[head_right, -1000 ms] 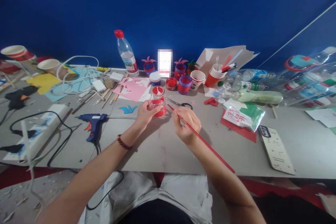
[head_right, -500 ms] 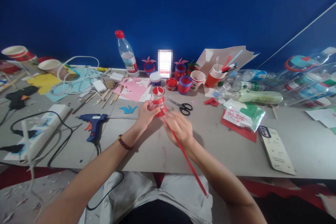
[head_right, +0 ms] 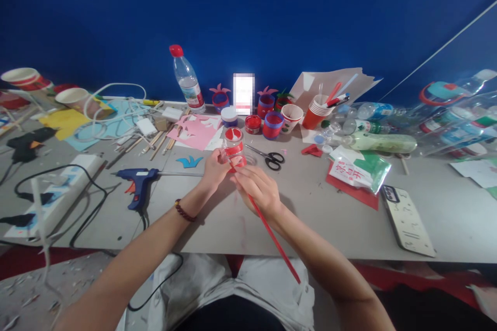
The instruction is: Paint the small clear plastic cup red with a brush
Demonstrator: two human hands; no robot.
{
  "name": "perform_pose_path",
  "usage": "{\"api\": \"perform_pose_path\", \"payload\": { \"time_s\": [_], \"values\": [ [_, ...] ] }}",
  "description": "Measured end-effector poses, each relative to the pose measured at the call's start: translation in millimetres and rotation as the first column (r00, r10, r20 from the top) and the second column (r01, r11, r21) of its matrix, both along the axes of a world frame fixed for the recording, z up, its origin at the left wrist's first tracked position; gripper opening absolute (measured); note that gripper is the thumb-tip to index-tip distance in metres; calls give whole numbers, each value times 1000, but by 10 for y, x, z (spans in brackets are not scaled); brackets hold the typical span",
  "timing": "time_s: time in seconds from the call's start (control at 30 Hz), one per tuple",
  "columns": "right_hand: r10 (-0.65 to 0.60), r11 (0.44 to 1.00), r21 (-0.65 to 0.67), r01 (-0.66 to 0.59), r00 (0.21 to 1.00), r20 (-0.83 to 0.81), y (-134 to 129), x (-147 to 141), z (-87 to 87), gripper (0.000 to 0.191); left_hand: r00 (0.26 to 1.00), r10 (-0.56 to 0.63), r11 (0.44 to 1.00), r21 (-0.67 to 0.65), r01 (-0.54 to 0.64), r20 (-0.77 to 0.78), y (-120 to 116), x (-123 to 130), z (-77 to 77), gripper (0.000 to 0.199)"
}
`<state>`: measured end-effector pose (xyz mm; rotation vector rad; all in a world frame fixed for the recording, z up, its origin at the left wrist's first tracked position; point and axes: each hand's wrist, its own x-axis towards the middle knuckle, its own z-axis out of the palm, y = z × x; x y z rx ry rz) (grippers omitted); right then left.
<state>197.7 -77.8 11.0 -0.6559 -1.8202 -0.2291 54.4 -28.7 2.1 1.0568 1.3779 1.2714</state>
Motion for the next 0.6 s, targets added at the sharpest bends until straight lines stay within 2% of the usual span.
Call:
{"api": "perform_pose_path", "payload": {
  "time_s": [0.23, 0.6],
  "values": [
    [50, 999, -18, -51, 998, -41, 14, 2, -48, 21, 999, -39, 999, 37, 38, 6, -13, -1, -47, 34],
    [-58, 998, -5, 58, 998, -39, 49, 33, -31, 18, 999, -16, 1000, 22, 14, 47, 11, -2, -87, 33]
  ]
}}
